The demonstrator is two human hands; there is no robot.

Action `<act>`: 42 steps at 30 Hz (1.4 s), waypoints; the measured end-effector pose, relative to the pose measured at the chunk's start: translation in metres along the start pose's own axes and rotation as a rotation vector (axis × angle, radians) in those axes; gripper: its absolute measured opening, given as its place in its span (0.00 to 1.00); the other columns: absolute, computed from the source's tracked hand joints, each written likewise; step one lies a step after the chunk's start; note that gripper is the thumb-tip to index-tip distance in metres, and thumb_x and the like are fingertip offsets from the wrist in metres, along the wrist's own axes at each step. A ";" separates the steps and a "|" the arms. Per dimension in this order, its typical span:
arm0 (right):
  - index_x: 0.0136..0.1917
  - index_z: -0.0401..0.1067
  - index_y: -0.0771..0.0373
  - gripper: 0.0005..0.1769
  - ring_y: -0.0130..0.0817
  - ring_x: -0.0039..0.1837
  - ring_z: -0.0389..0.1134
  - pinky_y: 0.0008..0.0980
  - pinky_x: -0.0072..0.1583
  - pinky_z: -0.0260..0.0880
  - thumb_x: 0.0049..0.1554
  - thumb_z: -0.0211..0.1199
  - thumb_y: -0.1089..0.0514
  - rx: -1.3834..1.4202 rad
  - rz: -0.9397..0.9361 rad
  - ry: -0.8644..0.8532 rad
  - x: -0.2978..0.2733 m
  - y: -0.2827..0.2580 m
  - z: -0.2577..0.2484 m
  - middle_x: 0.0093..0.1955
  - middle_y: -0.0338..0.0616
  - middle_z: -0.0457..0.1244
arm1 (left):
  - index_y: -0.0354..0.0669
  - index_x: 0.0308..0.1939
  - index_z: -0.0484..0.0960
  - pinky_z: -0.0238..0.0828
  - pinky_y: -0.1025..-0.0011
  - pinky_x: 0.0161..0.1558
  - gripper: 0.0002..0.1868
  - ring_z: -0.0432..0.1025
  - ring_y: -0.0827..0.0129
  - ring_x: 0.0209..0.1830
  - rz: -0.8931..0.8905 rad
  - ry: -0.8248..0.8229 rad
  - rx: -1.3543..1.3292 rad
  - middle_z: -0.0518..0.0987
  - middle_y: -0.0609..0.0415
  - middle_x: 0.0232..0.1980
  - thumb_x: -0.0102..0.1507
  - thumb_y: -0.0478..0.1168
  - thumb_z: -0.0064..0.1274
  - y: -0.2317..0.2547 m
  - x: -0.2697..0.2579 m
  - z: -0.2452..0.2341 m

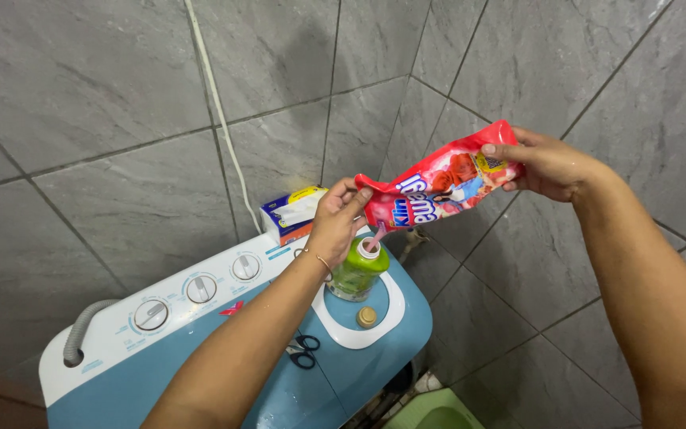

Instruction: Adding detergent and fabric softener to a small washing machine and starting the cycle.

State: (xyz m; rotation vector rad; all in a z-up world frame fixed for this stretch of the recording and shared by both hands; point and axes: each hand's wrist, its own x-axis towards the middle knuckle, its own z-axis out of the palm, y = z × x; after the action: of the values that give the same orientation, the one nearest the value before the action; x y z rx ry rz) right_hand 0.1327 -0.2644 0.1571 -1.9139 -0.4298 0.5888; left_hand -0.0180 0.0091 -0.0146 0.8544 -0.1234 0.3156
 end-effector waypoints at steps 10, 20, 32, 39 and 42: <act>0.66 0.67 0.56 0.31 0.26 0.51 0.70 0.29 0.46 0.71 0.53 0.67 0.45 -0.112 0.030 0.011 -0.011 -0.023 0.023 0.55 0.40 0.69 | 0.43 0.46 0.75 0.78 0.66 0.52 0.02 0.76 0.72 0.50 0.015 0.018 -0.029 0.79 0.57 0.47 0.70 0.35 0.51 -0.002 -0.011 -0.012; 0.65 0.67 0.59 0.33 0.28 0.49 0.71 0.30 0.46 0.72 0.51 0.70 0.44 -0.171 0.016 0.008 -0.017 -0.037 0.037 0.52 0.42 0.69 | 0.45 0.48 0.74 0.76 0.61 0.54 0.03 0.75 0.71 0.52 0.018 0.010 -0.073 0.80 0.57 0.49 0.71 0.37 0.50 -0.002 -0.022 -0.022; 0.65 0.66 0.60 0.37 0.29 0.46 0.70 0.31 0.45 0.71 0.48 0.71 0.42 -0.248 0.014 -0.009 -0.024 -0.053 0.051 0.48 0.46 0.70 | 0.45 0.50 0.74 0.76 0.61 0.55 0.05 0.75 0.70 0.54 -0.010 0.055 -0.045 0.80 0.56 0.50 0.71 0.37 0.48 0.004 -0.032 -0.027; 0.65 0.67 0.60 0.37 0.30 0.46 0.70 0.30 0.45 0.71 0.48 0.72 0.42 -0.283 -0.007 -0.025 -0.030 -0.059 0.061 0.48 0.49 0.70 | 0.44 0.50 0.73 0.76 0.58 0.57 0.05 0.75 0.68 0.56 -0.009 0.053 -0.046 0.80 0.55 0.51 0.71 0.36 0.47 0.007 -0.038 -0.030; 0.64 0.67 0.60 0.36 0.31 0.46 0.71 0.30 0.45 0.72 0.47 0.72 0.43 -0.305 -0.003 -0.002 -0.030 -0.059 0.066 0.47 0.49 0.70 | 0.45 0.51 0.73 0.75 0.56 0.59 0.05 0.74 0.67 0.58 -0.018 0.063 -0.042 0.80 0.55 0.53 0.71 0.36 0.46 0.006 -0.040 -0.033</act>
State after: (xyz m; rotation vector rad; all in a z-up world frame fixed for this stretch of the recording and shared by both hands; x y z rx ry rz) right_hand 0.0677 -0.2082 0.1953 -2.2016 -0.5488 0.5464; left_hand -0.0587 0.0287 -0.0410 0.8032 -0.0632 0.3214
